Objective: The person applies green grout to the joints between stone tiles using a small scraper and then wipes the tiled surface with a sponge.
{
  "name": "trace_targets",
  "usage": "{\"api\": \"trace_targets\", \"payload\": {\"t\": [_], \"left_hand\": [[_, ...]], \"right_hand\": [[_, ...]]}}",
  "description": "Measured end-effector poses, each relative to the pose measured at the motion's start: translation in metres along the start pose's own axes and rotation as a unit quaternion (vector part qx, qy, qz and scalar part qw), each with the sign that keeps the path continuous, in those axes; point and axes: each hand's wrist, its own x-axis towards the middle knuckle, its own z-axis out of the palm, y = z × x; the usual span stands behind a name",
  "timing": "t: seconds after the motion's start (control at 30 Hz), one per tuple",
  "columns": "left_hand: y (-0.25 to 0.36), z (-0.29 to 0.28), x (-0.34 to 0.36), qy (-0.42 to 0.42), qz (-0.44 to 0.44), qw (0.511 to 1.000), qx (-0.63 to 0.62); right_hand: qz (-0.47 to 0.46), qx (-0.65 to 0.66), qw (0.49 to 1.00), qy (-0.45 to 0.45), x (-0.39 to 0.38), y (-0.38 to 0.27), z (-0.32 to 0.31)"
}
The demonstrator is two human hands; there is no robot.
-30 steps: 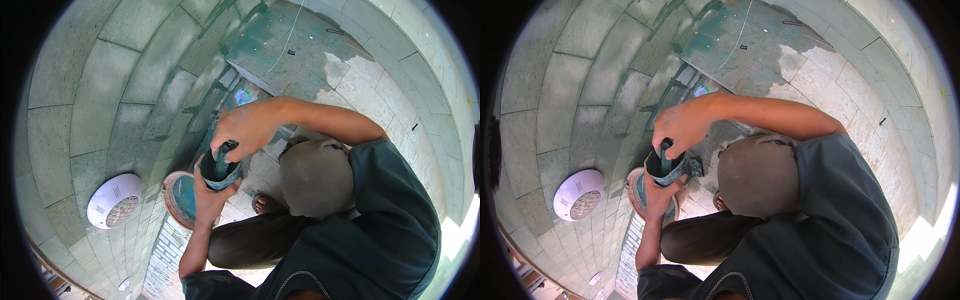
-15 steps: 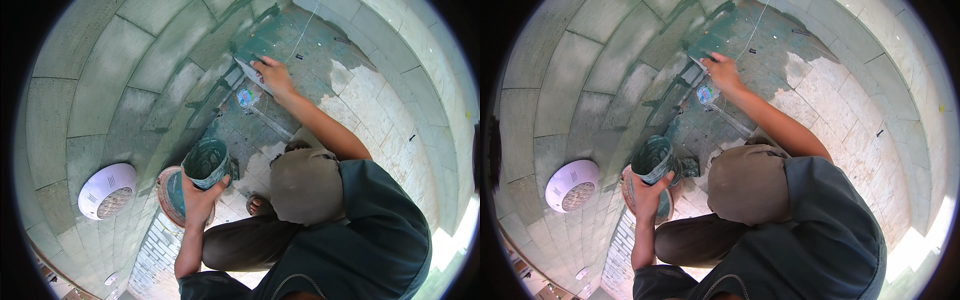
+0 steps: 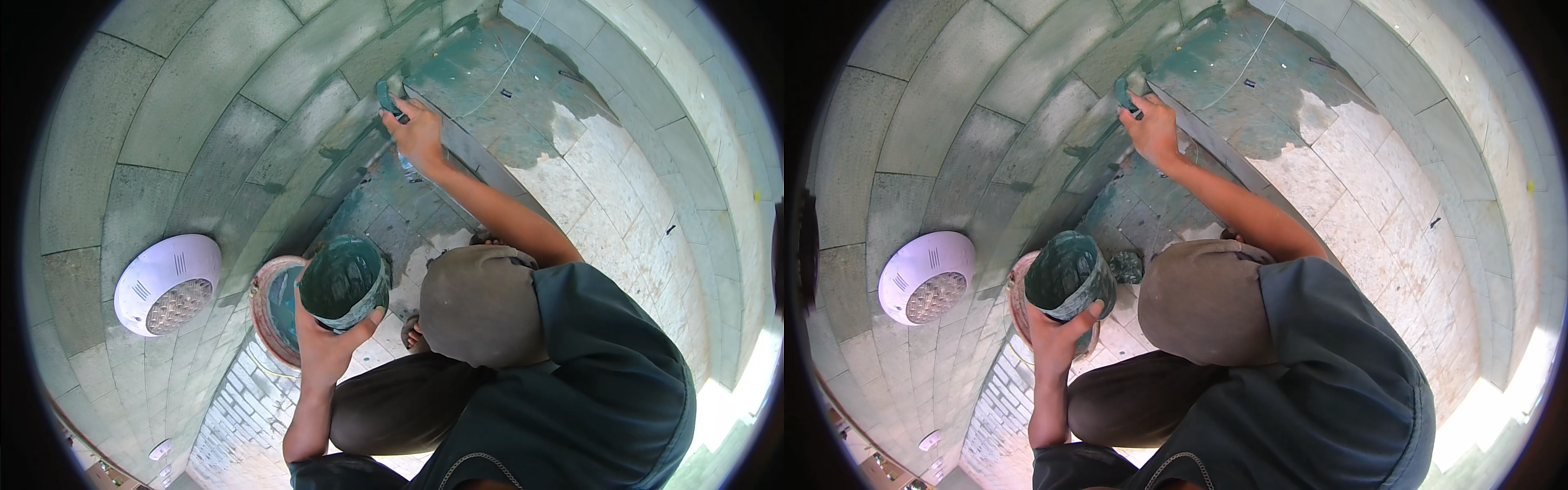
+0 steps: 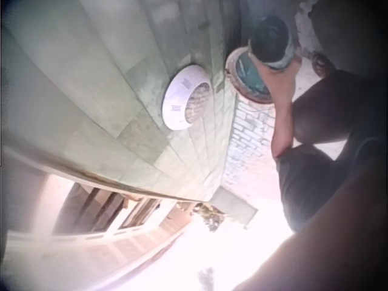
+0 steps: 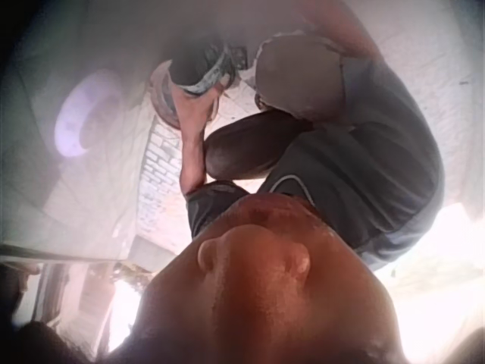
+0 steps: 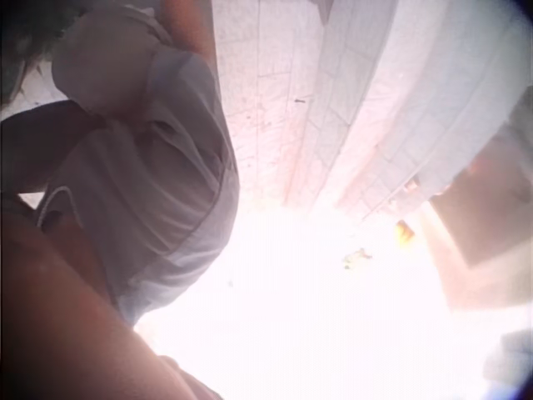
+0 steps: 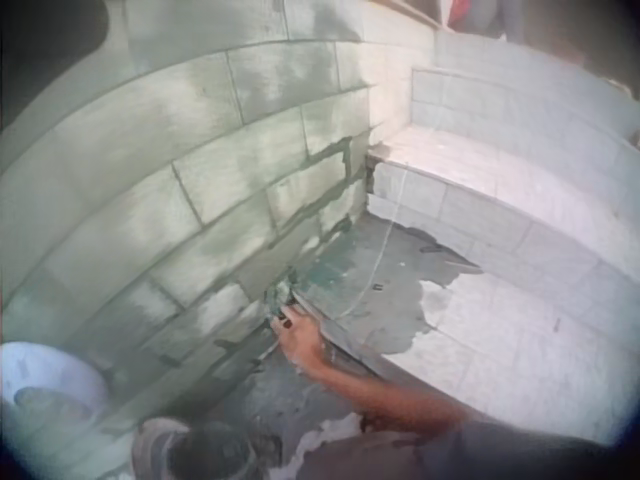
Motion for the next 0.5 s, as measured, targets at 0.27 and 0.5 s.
{"api": "trace_targets", "payload": {"t": [0.27,0.5], "left_hand": [[0.007,-0.007,-0.02,-0.006,0.005,1.0,-0.019],[0.01,-0.008,-0.03,-0.009,0.009,1.0,-0.023]], "right_hand": [[-0.014,-0.047,0.99,0.135,0.013,0.015,-0.006],[-0.104,-0.087,0.986,0.101,0.009,0.013,0.018]]}}
